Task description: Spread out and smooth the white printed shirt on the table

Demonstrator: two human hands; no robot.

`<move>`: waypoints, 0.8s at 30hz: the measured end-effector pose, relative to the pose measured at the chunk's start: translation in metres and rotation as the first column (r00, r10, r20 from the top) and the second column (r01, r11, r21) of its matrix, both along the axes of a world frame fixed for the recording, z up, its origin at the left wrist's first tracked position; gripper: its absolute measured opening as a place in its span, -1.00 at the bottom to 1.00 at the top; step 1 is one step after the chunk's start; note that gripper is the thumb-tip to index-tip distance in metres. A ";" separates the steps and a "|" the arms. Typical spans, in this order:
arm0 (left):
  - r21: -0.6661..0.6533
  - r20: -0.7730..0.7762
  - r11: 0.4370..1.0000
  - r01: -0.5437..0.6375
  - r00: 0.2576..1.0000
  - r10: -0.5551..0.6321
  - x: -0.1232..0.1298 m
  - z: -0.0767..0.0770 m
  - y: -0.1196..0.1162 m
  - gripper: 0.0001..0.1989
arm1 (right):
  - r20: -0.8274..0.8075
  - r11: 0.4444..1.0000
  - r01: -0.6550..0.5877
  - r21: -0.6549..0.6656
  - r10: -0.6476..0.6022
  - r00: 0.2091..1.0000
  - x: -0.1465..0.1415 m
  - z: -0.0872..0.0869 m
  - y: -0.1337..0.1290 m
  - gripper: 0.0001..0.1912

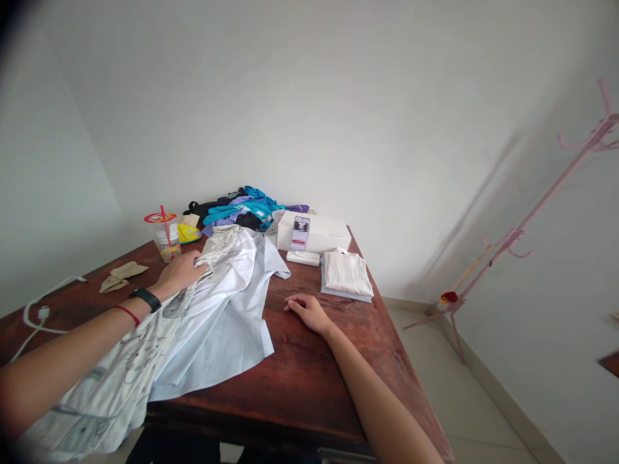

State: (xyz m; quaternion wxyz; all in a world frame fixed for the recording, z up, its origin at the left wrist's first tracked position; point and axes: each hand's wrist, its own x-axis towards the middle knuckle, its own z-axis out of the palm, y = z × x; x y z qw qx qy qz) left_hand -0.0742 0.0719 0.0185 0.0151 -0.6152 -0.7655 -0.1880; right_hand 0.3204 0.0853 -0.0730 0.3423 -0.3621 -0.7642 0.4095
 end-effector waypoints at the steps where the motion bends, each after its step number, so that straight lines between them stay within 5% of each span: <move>1: 0.043 -0.005 0.999 0.021 1.000 -0.021 0.006 0.005 -0.002 -0.69 | -0.001 1.000 0.000 -0.006 0.000 1.000 0.000 0.000 0.000 -0.57; 7: 0.369 0.138 0.889 0.270 0.930 -0.340 0.067 0.039 -0.033 -0.85 | -0.003 1.000 -0.003 0.029 0.003 1.000 -0.002 -0.001 0.001 -0.56; 12: 0.353 0.321 0.744 0.568 0.673 -0.666 0.142 0.056 -0.086 -0.93 | -0.081 1.000 -0.004 -0.021 0.002 0.997 -0.006 0.005 -0.007 -0.59; 16: 0.157 0.455 0.556 0.816 0.440 -0.774 0.185 0.045 -0.124 -0.86 | -0.267 0.967 0.006 -0.253 -0.076 0.961 -0.008 0.013 -0.016 -0.64; 20: -0.055 0.418 0.350 0.935 0.340 -0.842 0.202 0.022 -0.125 -0.66 | -0.348 0.916 -0.004 -0.402 -0.149 0.926 -0.011 0.018 -0.022 -0.59; 24: -0.064 0.442 0.340 0.938 0.332 -0.833 0.200 0.010 -0.094 -0.71 | -0.518 0.724 -0.248 -0.643 -0.173 0.838 -0.013 0.016 -0.021 -0.48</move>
